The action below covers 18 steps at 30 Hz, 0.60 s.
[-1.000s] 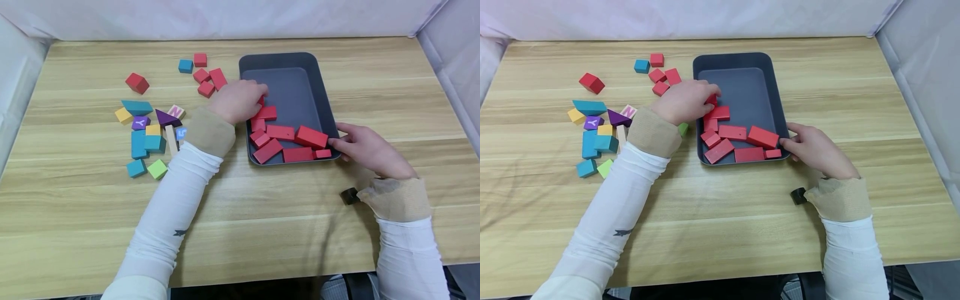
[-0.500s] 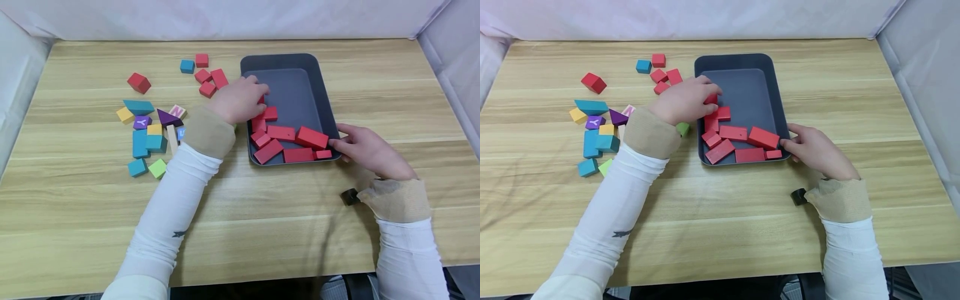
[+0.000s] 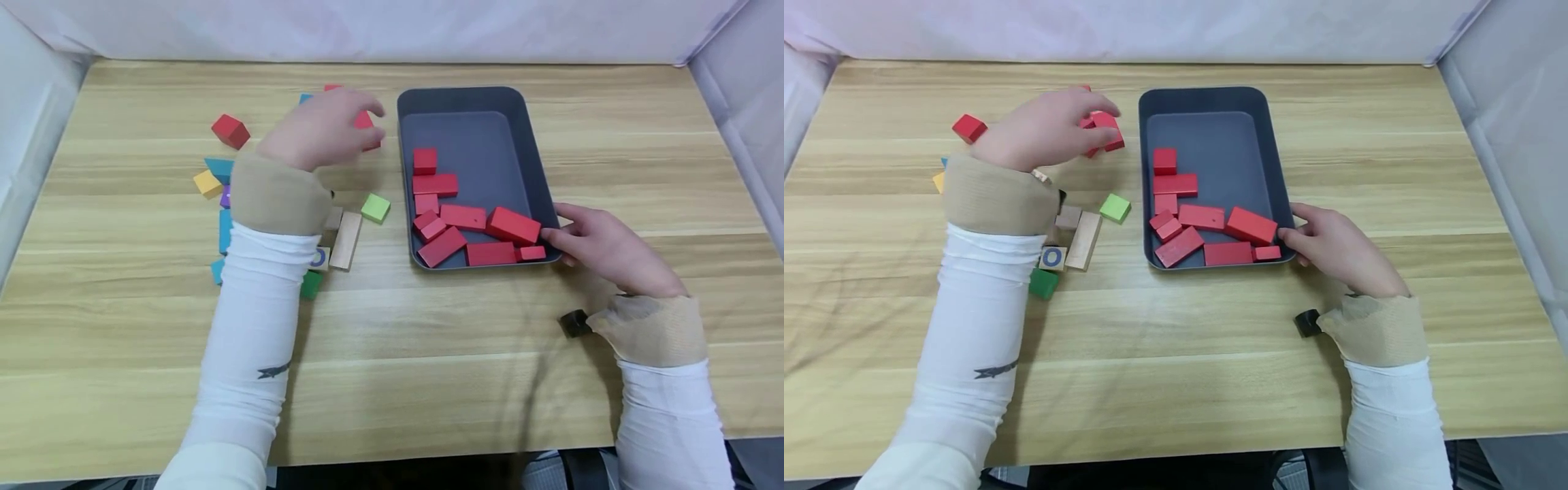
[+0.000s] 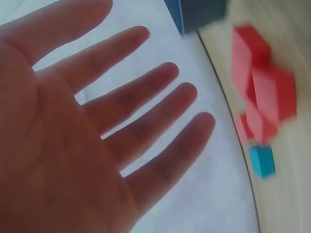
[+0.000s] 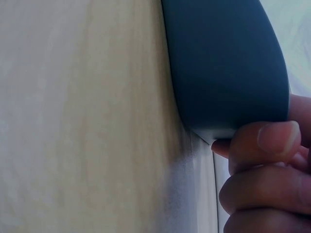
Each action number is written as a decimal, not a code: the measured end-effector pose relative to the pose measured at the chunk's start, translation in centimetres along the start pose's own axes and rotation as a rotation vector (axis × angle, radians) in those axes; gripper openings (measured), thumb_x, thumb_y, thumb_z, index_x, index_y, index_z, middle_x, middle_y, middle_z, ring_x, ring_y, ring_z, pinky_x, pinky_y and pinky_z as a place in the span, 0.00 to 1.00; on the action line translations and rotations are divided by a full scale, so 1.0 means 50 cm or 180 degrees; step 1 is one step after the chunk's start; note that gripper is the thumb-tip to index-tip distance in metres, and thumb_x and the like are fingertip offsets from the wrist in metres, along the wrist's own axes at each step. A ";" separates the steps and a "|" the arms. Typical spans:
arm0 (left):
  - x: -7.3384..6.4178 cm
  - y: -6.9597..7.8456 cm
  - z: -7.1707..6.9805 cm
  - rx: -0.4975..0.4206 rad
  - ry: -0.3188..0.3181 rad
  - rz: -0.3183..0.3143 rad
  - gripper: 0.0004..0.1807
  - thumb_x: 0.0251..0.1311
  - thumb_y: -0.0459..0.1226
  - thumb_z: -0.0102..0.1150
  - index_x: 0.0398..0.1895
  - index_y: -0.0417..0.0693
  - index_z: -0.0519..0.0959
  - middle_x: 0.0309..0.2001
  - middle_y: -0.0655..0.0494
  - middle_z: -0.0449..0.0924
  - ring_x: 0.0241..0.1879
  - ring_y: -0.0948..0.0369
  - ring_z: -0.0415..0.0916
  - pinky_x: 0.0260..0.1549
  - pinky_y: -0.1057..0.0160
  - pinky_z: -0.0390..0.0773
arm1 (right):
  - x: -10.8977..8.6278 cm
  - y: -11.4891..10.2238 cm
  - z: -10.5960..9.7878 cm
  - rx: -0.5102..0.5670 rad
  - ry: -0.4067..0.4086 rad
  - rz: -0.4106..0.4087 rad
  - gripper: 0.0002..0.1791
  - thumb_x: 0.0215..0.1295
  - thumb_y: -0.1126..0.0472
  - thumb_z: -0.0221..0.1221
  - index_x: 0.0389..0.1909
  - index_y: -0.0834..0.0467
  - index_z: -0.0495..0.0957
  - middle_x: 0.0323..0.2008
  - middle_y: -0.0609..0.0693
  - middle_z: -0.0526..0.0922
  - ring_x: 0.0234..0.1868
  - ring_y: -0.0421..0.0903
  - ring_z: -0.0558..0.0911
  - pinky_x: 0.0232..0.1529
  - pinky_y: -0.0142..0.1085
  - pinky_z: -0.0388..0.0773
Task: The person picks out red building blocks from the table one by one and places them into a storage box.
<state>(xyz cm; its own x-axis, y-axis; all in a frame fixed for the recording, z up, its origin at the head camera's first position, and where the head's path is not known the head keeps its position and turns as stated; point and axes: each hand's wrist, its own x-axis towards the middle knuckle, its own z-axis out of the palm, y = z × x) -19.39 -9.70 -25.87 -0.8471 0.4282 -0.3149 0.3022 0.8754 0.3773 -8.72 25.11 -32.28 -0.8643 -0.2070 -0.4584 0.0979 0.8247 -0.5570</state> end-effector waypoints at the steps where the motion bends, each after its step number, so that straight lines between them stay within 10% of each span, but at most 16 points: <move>1: -0.006 -0.012 -0.005 -0.0046 0.0001 -0.0089 0.28 0.62 0.51 0.39 0.65 0.54 0.59 0.59 0.52 0.65 0.53 0.55 0.64 0.52 0.52 0.63 | 0.001 0.000 0.000 0.0002 -0.0002 -0.0008 0.24 0.64 0.48 0.48 0.59 0.51 0.62 0.18 0.54 0.75 0.22 0.48 0.73 0.22 0.34 0.62; 7: -0.044 -0.094 -0.035 -0.0419 0.0251 -0.0666 0.31 0.61 0.55 0.36 0.67 0.58 0.53 0.66 0.54 0.53 0.61 0.50 0.55 0.53 0.43 0.58 | 0.006 -0.002 -0.001 -0.0050 0.0000 -0.0051 0.26 0.64 0.48 0.48 0.62 0.52 0.60 0.19 0.53 0.76 0.23 0.47 0.74 0.23 0.34 0.62; 18: -0.049 -0.192 -0.018 -0.0653 0.0681 -0.1484 0.28 0.63 0.45 0.34 0.67 0.50 0.55 0.64 0.48 0.57 0.46 0.51 0.64 0.32 0.58 0.66 | 0.000 0.015 -0.004 0.0088 0.0000 -0.0027 0.24 0.63 0.48 0.49 0.59 0.50 0.63 0.19 0.55 0.75 0.23 0.48 0.74 0.23 0.34 0.64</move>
<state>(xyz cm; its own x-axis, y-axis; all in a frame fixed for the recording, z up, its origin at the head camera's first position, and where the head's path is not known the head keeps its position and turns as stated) -20.62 -19.34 -27.94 -0.9472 -0.0682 -0.3133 -0.1994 0.8905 0.4090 -8.77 25.85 -32.58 -0.8652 -0.2137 -0.4536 0.1043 0.8081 -0.5797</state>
